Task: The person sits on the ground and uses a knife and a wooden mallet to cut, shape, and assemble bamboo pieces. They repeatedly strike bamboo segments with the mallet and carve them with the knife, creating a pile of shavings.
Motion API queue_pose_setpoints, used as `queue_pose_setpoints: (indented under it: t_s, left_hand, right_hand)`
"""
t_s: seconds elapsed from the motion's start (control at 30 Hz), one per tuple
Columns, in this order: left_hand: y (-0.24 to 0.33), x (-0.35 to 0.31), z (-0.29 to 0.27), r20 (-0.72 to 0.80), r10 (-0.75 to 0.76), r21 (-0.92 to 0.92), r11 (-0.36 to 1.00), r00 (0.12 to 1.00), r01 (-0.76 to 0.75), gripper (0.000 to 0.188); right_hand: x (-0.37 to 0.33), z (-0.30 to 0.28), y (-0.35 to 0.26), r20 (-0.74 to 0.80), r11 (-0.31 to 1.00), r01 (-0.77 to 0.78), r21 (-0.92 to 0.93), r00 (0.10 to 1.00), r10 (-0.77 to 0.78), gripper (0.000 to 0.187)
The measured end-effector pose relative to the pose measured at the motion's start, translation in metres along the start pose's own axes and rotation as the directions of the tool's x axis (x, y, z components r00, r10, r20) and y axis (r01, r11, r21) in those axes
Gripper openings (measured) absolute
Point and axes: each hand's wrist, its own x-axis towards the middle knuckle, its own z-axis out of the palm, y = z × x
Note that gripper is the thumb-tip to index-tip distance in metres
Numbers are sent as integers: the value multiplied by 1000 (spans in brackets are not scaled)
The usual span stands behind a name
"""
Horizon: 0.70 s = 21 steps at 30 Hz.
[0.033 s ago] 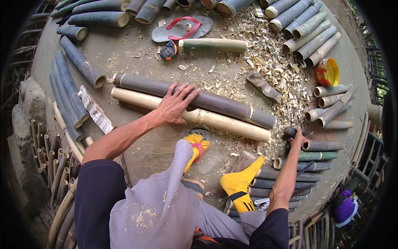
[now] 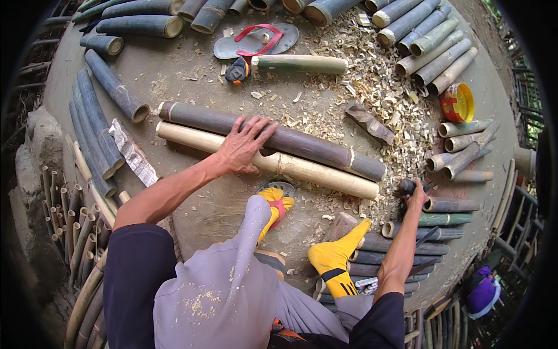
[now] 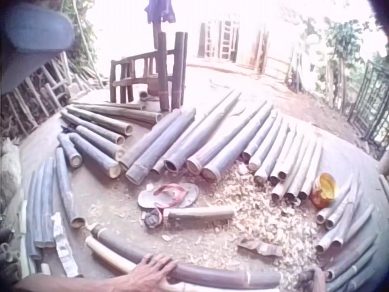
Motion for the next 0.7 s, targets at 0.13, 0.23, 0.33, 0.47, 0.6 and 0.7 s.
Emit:
queue_pose_setpoints:
  t_s: [0.13,0.23,0.33,0.47,0.6,0.7]
  left_hand:
    - [-17,8,-4,7,1,44,999,1000,-2,132]
    - [-26,-6,-2,-6,-22,57,998,1000,22,131]
    - [-38,3,2,-71,-3,58,998,997,7,127]
    - [-34,-10,12,-50,25,29,999,998,-24,123]
    - [-35,-14,17,-106,41,-9,999,994,-42,123]
    - [-39,-9,24,-81,57,-24,998,995,-59,125]
  right_hand:
    - [70,-55,17,381,924,-235,300,918,110,27]
    - [26,-71,9,559,761,-369,534,829,8,22]
    - [-69,-62,1,341,631,-153,761,921,-189,26]
    - [-137,-91,36,318,681,47,731,859,-401,43]
    - [-198,-82,23,377,766,99,635,826,-419,28]
    - [-220,-62,25,275,805,260,534,846,-456,19]
